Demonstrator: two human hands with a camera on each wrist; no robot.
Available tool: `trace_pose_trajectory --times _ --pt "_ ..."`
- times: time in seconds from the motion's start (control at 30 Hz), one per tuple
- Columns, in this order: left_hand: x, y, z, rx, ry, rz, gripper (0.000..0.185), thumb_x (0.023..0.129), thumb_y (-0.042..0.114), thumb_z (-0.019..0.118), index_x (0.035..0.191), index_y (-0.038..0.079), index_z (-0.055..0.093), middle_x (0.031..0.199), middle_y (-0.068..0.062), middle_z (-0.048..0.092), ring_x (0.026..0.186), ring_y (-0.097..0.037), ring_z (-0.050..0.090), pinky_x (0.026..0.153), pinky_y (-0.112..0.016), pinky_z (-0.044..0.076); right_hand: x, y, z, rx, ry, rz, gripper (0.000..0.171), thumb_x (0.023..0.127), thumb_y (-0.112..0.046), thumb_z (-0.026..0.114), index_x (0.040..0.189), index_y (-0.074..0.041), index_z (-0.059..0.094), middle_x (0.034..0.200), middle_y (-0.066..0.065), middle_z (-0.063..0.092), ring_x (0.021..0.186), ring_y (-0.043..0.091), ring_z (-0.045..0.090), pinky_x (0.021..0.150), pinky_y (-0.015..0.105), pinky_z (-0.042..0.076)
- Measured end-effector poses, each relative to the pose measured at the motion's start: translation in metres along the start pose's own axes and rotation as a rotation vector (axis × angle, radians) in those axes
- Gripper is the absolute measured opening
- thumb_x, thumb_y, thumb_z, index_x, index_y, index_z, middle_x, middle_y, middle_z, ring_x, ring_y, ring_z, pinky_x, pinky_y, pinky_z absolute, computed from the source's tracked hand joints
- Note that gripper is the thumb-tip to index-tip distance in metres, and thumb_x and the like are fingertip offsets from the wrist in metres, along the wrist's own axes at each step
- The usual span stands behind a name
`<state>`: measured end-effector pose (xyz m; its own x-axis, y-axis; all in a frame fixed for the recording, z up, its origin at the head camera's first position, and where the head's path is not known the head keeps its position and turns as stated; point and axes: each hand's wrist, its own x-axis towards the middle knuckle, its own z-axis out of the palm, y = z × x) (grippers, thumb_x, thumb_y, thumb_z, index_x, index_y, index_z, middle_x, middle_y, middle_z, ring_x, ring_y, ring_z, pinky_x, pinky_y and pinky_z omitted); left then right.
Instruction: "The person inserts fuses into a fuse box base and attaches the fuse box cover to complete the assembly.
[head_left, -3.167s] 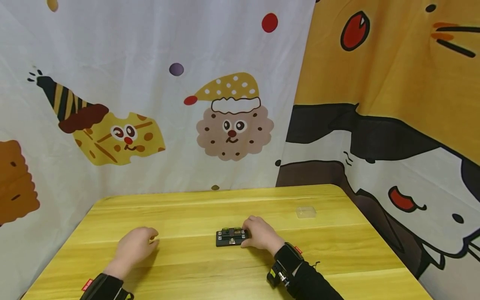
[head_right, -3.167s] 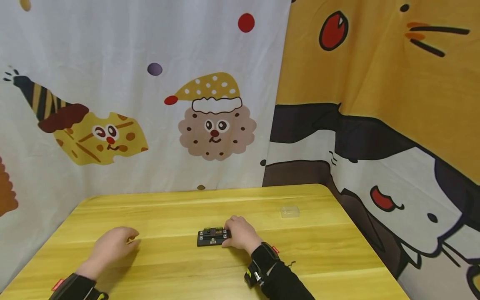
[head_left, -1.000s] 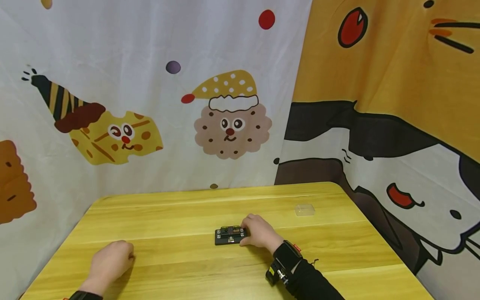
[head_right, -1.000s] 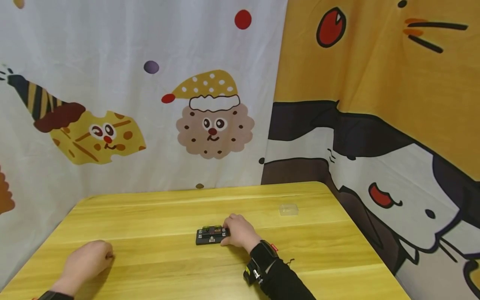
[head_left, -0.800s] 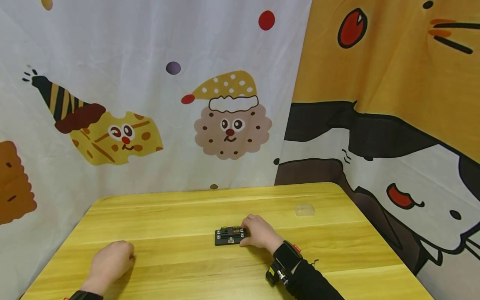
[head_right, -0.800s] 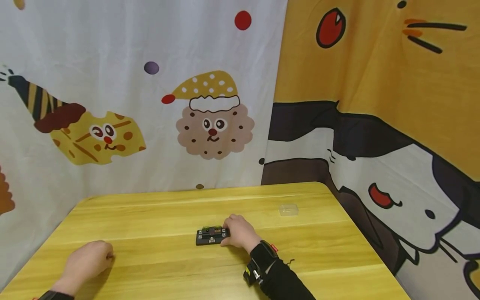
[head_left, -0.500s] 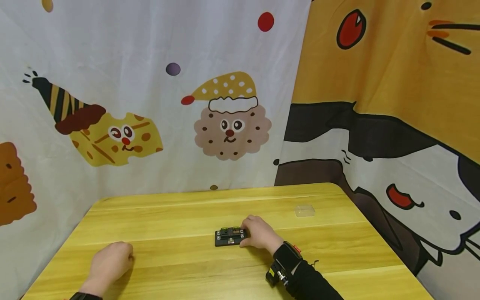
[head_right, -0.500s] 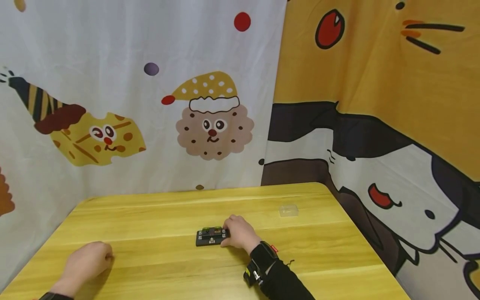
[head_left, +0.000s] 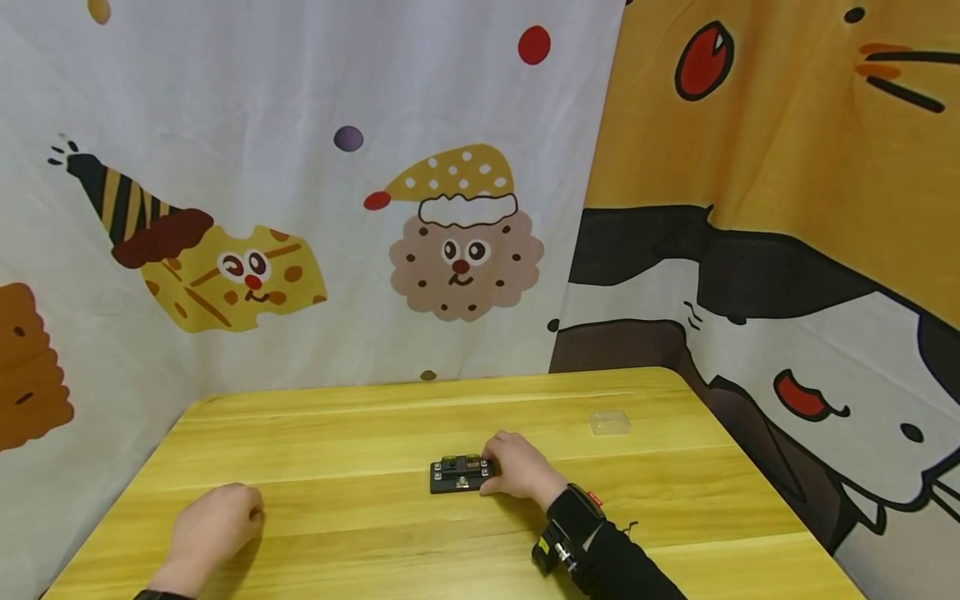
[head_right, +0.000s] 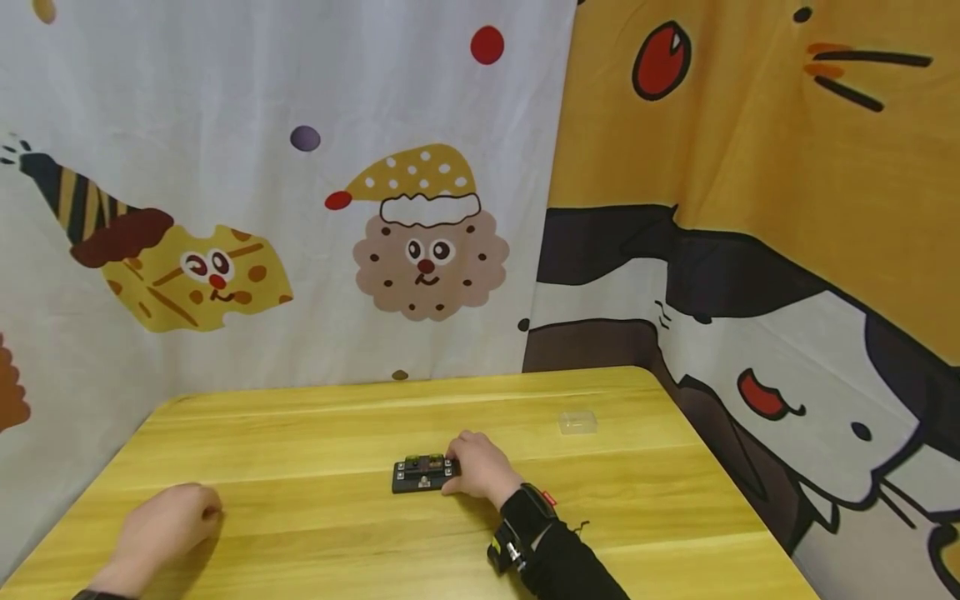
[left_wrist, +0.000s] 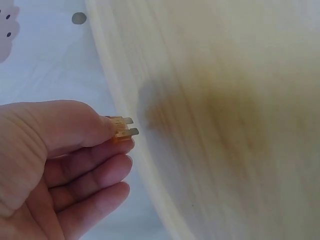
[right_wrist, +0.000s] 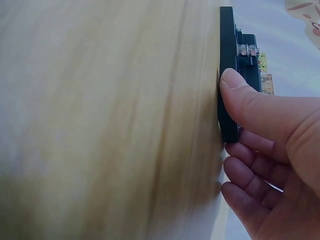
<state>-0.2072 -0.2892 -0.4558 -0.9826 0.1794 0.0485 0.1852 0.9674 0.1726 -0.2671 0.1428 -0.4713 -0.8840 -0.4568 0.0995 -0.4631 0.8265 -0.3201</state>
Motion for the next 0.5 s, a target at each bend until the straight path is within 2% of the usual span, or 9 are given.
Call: trace_pose_trajectory --times 0.17,0.33,0.5 --pt "0.001 0.004 -0.001 -0.010 0.022 0.008 0.027 0.078 0.000 0.063 0.062 0.018 0.050 0.060 0.002 0.042 0.058 -0.015 0.035 0.055 -0.033 0.027 0.000 0.001 0.002 -0.004 -0.006 0.009 0.046 0.076 -0.035 0.086 0.110 -0.009 0.068 0.103 0.000 0.059 0.102 0.024 0.057 0.092 0.038 0.048" --pt "0.005 0.013 -0.005 -0.037 -0.001 0.003 0.025 0.082 0.004 0.067 0.066 0.019 0.055 0.063 0.003 0.046 0.060 -0.015 0.037 0.057 -0.034 0.029 0.001 0.001 0.003 -0.002 -0.005 0.009 0.046 0.077 -0.035 0.086 0.110 -0.010 0.068 0.102 0.000 0.059 0.101 0.024 0.056 0.091 0.038 0.048" --pt "0.008 0.023 -0.008 -0.035 0.036 0.049 0.026 0.083 0.005 0.067 0.067 0.019 0.052 0.063 0.003 0.044 0.061 -0.015 0.035 0.059 -0.036 0.026 0.001 0.003 0.003 -0.006 -0.004 0.005 0.046 0.077 -0.035 0.086 0.110 -0.010 0.068 0.103 0.000 0.059 0.101 0.024 0.057 0.091 0.037 0.048"
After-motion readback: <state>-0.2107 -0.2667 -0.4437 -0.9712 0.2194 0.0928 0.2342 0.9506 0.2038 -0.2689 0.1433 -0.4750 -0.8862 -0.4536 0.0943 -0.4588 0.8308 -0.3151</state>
